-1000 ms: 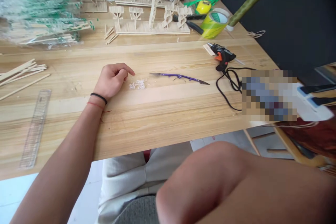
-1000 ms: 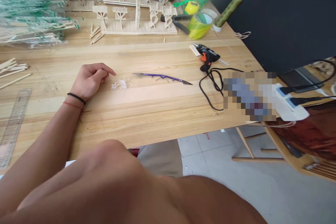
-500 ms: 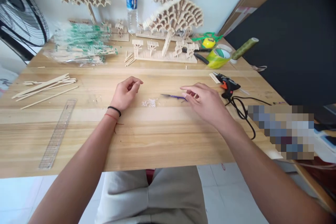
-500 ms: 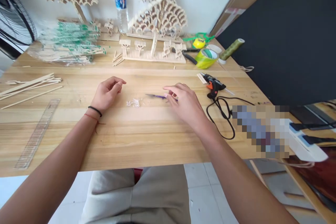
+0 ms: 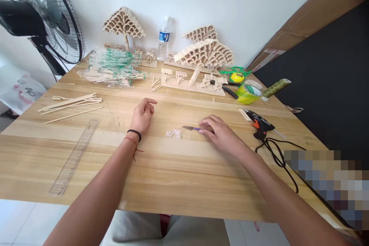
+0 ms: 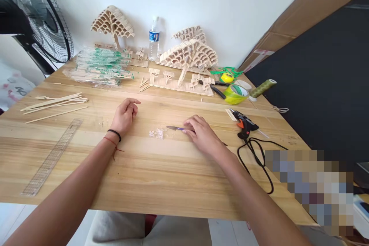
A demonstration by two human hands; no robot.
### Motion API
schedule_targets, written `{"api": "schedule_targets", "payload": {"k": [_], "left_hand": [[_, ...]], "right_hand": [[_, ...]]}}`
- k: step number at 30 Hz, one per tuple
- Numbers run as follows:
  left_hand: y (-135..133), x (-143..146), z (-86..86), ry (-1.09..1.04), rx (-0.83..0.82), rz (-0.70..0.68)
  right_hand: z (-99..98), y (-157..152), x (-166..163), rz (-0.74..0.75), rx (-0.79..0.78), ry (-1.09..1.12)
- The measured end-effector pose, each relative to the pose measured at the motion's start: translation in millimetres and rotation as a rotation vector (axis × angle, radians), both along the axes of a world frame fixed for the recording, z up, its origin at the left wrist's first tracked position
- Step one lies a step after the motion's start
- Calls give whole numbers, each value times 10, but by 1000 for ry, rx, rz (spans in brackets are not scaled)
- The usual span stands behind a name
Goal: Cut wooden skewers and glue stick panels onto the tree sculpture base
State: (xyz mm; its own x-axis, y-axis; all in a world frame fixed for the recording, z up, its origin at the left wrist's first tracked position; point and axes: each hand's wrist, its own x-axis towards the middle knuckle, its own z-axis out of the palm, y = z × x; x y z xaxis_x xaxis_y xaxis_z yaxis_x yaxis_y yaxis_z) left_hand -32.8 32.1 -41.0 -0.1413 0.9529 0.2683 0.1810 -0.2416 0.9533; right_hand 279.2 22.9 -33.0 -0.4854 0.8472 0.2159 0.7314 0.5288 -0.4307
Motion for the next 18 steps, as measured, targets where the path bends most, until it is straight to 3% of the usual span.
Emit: {"api": "schedule_targets", "payload": {"k": [4, 8, 13, 18], "left_hand": [[4, -11, -1, -69, -11, 40], [5, -52, 1, -96, 0, 163], [-6, -81, 9, -90, -29, 241], [-7, -82, 4, -99, -44, 249]], "right_hand": [[-10, 68, 23, -22, -10, -76], [82, 308, -65, -81, -85, -72], [166, 799, -450, -37, -108, 61], [56, 1258, -870, -68, -61, 119]]}}
